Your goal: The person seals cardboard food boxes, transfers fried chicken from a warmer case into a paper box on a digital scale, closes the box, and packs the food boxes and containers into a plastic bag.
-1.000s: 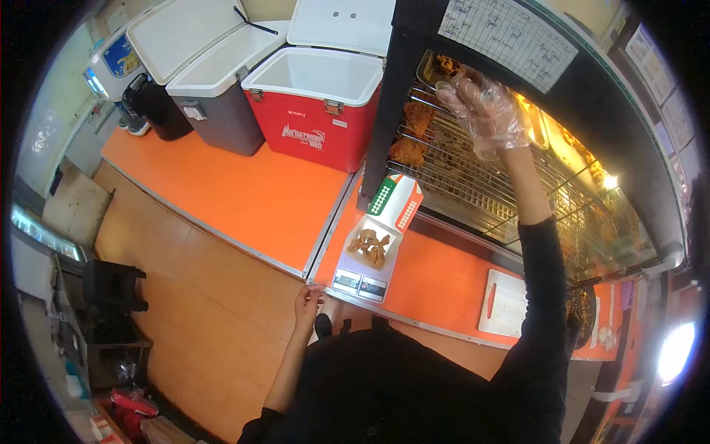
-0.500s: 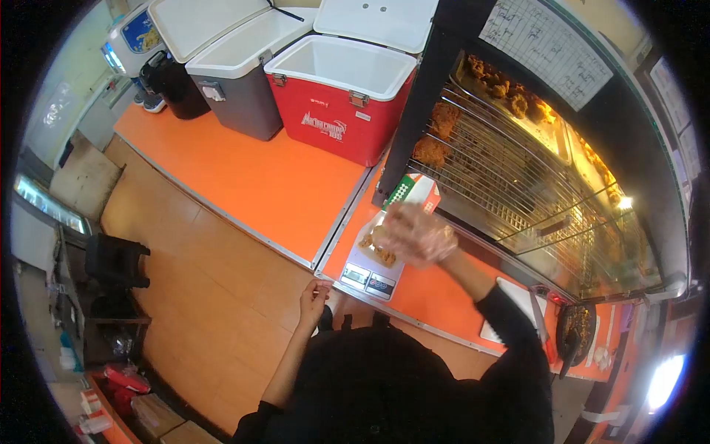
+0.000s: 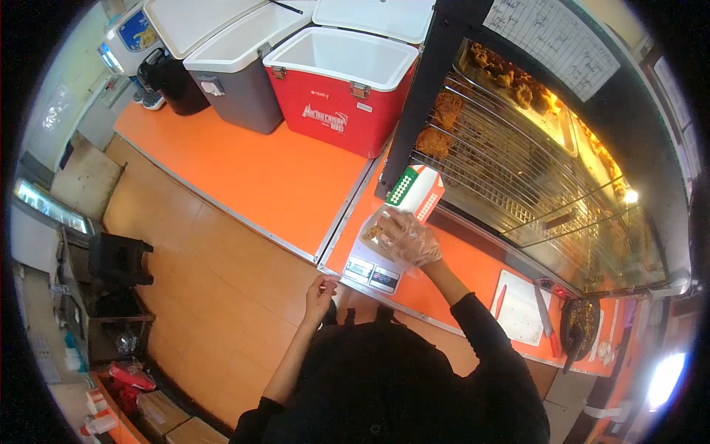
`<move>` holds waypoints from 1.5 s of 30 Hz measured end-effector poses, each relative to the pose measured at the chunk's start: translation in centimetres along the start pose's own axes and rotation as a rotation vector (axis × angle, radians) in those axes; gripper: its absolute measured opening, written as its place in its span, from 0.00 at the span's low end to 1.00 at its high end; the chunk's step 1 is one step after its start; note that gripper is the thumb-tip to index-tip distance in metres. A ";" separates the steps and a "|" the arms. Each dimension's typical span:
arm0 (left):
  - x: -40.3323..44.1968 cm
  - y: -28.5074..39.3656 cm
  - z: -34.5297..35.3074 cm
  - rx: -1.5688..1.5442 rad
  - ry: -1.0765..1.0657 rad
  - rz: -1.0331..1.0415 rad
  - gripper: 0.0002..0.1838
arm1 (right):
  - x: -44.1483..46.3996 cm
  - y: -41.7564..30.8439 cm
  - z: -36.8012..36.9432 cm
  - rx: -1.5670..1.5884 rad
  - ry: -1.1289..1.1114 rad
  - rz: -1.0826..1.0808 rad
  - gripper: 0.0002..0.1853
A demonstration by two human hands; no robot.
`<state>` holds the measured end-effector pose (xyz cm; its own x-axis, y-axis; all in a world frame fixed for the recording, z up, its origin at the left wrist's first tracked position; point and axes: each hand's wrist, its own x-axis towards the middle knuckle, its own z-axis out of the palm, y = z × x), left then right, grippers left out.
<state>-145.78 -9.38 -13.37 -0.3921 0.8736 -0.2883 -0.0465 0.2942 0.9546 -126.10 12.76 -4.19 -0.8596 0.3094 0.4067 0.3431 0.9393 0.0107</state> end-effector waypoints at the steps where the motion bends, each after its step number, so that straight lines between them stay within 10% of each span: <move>1: 0.1 0.0 0.0 -0.028 0.001 0.024 0.10 | 0.1 -0.4 -0.3 0.092 -0.037 0.152 0.19; 12: 0.7 0.8 0.2 -0.054 -0.012 -0.031 0.10 | -1.7 -1.1 -1.4 0.322 0.082 0.489 0.19; 18: 2.1 0.0 1.4 -0.076 -0.043 -0.022 0.11 | 5.5 2.2 -15.7 -0.326 0.710 0.317 0.21; 26: 1.8 -0.1 1.7 -0.048 -0.114 0.017 0.11 | 17.2 13.8 -24.6 -0.264 -0.032 1.205 0.32; 36: 0.8 1.1 1.2 -0.095 -0.059 0.042 0.10 | 20.1 16.5 -23.7 -0.295 -0.001 0.940 0.32; 41: 0.5 0.7 0.9 -0.107 -0.011 -0.013 0.09 | 17.7 12.1 -26.3 -0.475 -0.348 0.837 0.34; 45: 0.9 0.6 1.2 -0.075 -0.043 -0.003 0.08 | 15.8 9.8 -25.6 -0.237 -0.031 0.929 0.38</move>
<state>-145.11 -7.93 -13.14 -0.3518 0.8891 -0.2930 -0.1175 0.2686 0.9561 -126.66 23.04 25.79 -0.2139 0.9226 0.3211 0.9576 0.2630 -0.1178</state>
